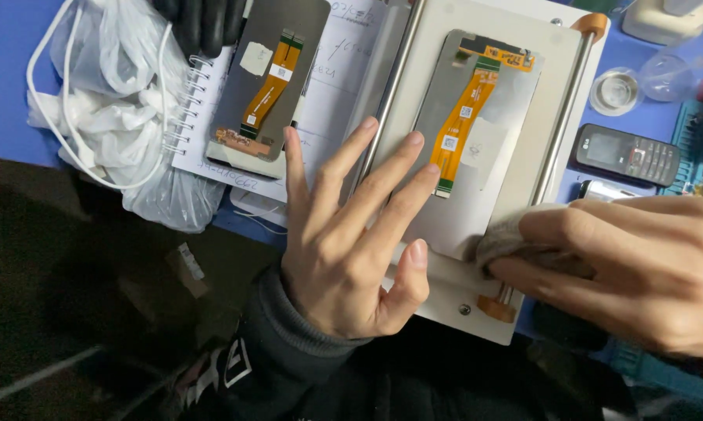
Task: The recorder is cleaning and preparing mobile phone screens for repair or remanufacturing.
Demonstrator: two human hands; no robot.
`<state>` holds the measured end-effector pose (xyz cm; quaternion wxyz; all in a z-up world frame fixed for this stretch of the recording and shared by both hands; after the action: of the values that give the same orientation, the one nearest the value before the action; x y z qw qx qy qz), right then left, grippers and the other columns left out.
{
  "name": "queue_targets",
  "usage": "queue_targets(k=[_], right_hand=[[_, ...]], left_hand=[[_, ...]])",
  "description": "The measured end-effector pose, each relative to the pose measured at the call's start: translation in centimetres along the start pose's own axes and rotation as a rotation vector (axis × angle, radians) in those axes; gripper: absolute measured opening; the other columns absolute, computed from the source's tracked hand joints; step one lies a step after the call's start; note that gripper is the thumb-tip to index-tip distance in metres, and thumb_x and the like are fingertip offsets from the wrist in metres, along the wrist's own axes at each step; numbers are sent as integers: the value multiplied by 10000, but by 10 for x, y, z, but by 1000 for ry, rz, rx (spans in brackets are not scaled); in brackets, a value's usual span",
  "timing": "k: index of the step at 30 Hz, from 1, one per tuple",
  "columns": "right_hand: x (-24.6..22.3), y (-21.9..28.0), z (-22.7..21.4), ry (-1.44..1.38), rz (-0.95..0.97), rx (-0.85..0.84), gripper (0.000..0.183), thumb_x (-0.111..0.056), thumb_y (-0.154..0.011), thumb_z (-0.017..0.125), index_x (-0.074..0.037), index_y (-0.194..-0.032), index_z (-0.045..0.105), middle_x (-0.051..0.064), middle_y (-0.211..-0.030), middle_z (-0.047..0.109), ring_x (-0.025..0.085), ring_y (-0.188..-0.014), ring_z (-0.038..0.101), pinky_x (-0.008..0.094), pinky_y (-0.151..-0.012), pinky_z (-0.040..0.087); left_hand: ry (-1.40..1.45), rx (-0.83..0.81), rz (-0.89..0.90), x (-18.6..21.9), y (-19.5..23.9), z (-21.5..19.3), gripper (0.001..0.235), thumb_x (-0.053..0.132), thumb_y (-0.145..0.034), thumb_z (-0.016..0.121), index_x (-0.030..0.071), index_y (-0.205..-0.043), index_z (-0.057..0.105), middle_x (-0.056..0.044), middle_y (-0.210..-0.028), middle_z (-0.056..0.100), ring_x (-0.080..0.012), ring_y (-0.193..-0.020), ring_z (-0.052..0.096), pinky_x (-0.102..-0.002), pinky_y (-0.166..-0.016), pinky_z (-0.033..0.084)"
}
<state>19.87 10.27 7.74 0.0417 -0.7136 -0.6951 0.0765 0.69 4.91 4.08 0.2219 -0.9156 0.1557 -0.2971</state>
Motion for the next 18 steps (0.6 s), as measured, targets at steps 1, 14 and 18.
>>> queue_targets(k=[1, 14, 18], right_hand=[[-1, -2, -1, -33, 6, 16, 425, -190, -739, 700, -90, -1147, 767, 123, -1109, 675, 210, -882, 730, 370, -719, 615], [-15, -6, -4, -155, 17, 47, 362, -194, -753, 699, -83, -1093, 753, 133, -1081, 702, 248, -928, 747, 367, -698, 604], [-27, 50, 24, -218, 232, 55, 364, -196, -819, 706, -74, -1162, 706, 132, -1102, 720, 242, -971, 758, 362, -773, 617]], left_hand=[[1, -1, 4, 0, 0, 0, 522, 250, -908, 557, 27, -1363, 682, -148, -1528, 578, -424, -1513, 433, -791, -1270, 65], [16, 27, 11, -1, 1, 1, 506, 232, -902, 558, 26, -1342, 700, -145, -1512, 599, -423, -1515, 442, -783, -1287, 65], [18, 32, 22, -1, 1, 1, 502, 236, -905, 546, 23, -1330, 705, -148, -1502, 608, -425, -1507, 450, -780, -1286, 69]])
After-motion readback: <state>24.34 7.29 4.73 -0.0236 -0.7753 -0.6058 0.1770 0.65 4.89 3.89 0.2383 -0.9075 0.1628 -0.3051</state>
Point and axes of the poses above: each hand's wrist, its own y-axis away from the middle knuckle, its own z-axis out of the palm, x = y × z, the point moved 6 cm from there along -y, towards the middle knuckle
